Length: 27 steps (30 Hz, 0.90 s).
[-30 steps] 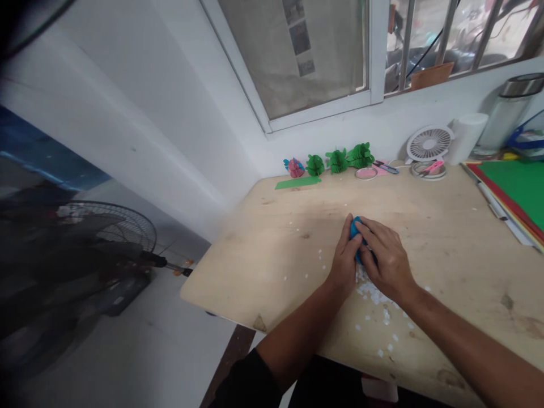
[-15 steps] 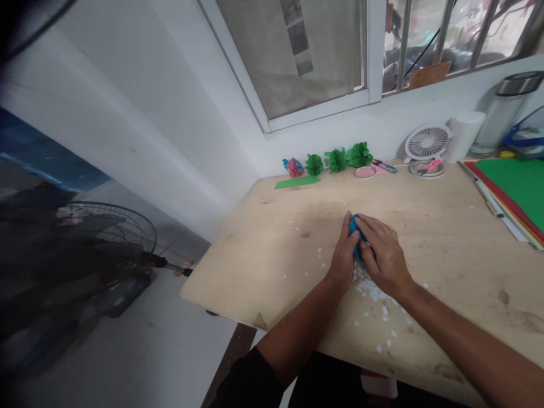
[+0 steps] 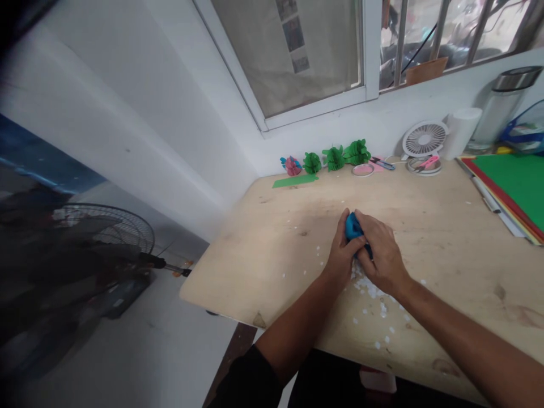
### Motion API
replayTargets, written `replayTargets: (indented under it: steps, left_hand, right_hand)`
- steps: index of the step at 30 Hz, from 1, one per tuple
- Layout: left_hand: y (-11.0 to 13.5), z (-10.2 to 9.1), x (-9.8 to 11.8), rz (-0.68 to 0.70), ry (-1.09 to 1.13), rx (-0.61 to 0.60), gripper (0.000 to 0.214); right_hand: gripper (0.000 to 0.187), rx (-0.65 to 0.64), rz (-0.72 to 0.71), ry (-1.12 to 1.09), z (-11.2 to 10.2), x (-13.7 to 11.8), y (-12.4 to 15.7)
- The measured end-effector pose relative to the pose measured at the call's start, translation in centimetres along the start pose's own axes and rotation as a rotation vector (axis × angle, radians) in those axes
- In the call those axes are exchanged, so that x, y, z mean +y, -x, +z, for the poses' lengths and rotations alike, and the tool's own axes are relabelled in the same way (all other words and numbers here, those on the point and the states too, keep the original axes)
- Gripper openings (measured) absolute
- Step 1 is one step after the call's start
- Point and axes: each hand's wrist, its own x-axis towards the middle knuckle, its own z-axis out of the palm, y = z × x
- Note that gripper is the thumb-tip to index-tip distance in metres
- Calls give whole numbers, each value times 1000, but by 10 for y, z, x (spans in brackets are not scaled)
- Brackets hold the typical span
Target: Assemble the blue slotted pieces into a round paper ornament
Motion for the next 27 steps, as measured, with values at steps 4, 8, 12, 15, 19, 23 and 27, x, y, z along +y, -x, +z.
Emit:
replayTargets:
  steps: [4,8,12,15,19,23,27]
  left_hand:
    - [2,1,1,38,-79,11,85]
    - [0,0,1,61,-112,48,80]
    - [-4,-3,1,55,-51,63,71]
    - [-7,-4,1,44,7,85,66]
    - [-6,-3,8,4,127,93,62]
    - [-3,-3,22,-5,208,76,60]
    - [-4,-8,30,-17,265,11,62]
  right_hand:
    - [74,-13,-19,11,1,0,0]
    - [77,-19,-44,8,2,-1,0]
    - [77,-29,-29,-15,2,-2,-1]
    - [76,-52,7,-37,0,-4,-2]
    - [73,-46,35,-76,-7,-9,-5]
    - [69,6,119,-124,-15,-12,-7]
    - [64,74,322,-235,-15,-8,-8]
